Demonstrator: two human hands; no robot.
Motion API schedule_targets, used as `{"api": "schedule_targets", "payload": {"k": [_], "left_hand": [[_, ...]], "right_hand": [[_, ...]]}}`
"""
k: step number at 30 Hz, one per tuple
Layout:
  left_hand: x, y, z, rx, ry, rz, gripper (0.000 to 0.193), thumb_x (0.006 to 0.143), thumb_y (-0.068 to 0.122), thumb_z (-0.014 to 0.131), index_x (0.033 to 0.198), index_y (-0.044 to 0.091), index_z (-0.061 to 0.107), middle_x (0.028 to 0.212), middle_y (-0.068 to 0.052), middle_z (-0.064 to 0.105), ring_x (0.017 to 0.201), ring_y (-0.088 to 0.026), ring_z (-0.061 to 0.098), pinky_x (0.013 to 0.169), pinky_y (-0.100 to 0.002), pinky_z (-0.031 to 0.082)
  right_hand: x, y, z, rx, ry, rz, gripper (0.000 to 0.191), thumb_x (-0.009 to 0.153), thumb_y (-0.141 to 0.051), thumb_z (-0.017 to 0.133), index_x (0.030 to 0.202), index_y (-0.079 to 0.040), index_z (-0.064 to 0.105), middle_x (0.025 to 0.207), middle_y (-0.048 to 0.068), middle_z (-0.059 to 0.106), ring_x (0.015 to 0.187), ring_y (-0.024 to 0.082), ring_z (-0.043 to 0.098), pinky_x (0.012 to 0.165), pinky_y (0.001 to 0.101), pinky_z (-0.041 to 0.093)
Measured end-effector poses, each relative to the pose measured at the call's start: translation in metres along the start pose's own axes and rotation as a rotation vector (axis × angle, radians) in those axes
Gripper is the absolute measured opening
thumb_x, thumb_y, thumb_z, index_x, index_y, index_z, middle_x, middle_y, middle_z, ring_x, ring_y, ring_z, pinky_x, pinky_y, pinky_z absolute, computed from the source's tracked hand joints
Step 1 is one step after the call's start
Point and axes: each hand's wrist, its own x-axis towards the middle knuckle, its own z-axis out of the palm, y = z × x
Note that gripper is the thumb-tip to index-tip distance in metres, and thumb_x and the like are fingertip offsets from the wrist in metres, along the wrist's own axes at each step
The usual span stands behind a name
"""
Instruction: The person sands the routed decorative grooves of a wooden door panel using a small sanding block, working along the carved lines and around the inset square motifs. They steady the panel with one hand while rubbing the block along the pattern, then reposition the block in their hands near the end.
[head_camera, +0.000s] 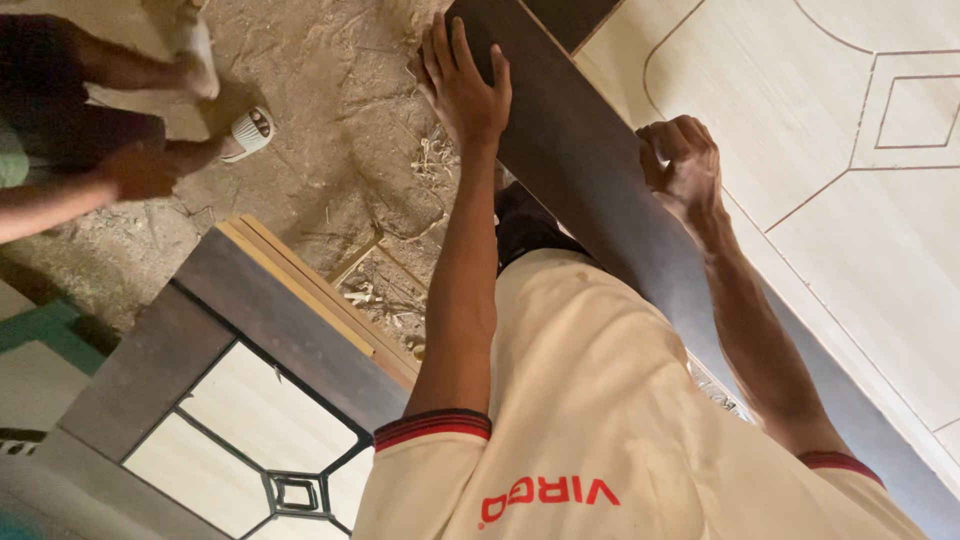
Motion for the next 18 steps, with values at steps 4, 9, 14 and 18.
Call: {"api": "schedule_targets", "payload": {"k": [4,9,14,18], "left_hand": [[-0.005,-0.023,0.018,-0.052,0.068,0.043,0.060,0.107,0.052,0.047,0.152,0.012,0.046,0.163,-0.009,0.036,0.155,-0.028,0.033,0.132,-0.055,0.023],[-0.007,-0.023,0.027,-0.055,0.025,0.014,0.059,0.107,0.051,0.048,0.151,0.012,0.046,0.163,-0.008,0.038,0.156,-0.029,0.033,0.134,-0.055,0.022],[-0.002,-0.028,0.025,-0.077,0.035,0.021,0.059,0.107,0.050,0.051,0.152,0.011,0.045,0.162,-0.009,0.038,0.154,-0.030,0.034,0.133,-0.055,0.022],[-0.006,-0.036,0.026,-0.094,0.016,0.011,0.061,0.107,0.049,0.052,0.154,0.011,0.043,0.162,-0.009,0.038,0.155,-0.030,0.033,0.134,-0.055,0.022]], "right_hand": [[-0.002,0.007,0.026,-0.021,-0.015,-0.005,0.008,0.102,0.002,0.078,0.103,-0.004,0.073,0.096,0.010,0.072,0.088,0.023,0.069,0.081,0.0383,0.057],[-0.002,0.002,0.019,0.009,0.010,-0.002,0.013,0.098,0.002,0.080,0.108,-0.004,0.076,0.098,0.011,0.073,0.091,0.028,0.068,0.083,0.0415,0.057],[0.003,-0.018,0.013,-0.018,0.025,0.040,0.015,0.095,0.004,0.080,0.107,-0.003,0.074,0.099,0.012,0.071,0.093,0.029,0.068,0.083,0.0414,0.057],[0.008,-0.025,0.015,-0.030,0.017,-0.013,0.014,0.092,0.008,0.079,0.101,-0.001,0.072,0.096,0.013,0.070,0.091,0.031,0.067,0.082,0.0424,0.056]]}}
